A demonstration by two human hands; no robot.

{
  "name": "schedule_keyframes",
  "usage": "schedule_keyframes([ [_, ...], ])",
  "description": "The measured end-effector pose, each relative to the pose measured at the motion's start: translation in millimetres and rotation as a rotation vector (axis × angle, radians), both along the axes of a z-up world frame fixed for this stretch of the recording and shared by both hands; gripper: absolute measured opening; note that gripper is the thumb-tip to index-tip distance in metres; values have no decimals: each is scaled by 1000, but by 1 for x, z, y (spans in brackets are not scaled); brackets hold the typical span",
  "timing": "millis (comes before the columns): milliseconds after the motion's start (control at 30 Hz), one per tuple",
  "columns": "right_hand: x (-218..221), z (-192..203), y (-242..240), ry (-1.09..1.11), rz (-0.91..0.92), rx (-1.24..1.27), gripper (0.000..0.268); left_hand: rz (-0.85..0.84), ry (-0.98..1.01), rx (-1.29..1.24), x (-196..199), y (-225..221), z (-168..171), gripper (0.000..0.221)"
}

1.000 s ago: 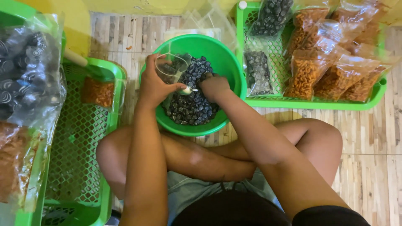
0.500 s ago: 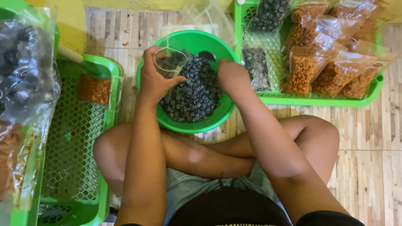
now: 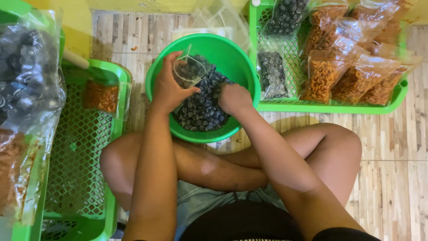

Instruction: Manually scooping small black food items into plastic bags and placing them in a tray for packaging.

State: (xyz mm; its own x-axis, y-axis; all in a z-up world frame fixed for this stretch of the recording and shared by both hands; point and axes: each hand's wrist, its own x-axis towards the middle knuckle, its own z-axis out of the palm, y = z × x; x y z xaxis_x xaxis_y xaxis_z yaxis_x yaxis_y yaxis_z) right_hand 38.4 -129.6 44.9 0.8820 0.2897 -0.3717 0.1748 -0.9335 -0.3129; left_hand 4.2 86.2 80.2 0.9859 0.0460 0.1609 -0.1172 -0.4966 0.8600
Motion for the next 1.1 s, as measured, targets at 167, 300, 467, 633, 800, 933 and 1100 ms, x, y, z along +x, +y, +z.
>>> schedule_keyframes([
  [167,0,11,-3,21,-82,77,31,10,7,-23,-1,-1,2,107],
  [300,2,12,-10,26,-151,133,32,11,3,-41,-2,1,4,106],
  [467,0,44,-30,-59,-149,176,30,13,12,-16,-4,1,2,105],
  [633,-3,87,-49,-154,-220,192,29,16,34,-38,-3,-1,3,106],
  [800,-9,125,-49,-231,-196,148,26,35,75,-5,-1,-4,5,108],
  [933,-19,136,-27,-270,-123,177,26,36,77,17,-4,-7,6,108],
  [1100,-28,128,-7,-400,93,113,19,12,70,-1,-1,-6,0,106],
])
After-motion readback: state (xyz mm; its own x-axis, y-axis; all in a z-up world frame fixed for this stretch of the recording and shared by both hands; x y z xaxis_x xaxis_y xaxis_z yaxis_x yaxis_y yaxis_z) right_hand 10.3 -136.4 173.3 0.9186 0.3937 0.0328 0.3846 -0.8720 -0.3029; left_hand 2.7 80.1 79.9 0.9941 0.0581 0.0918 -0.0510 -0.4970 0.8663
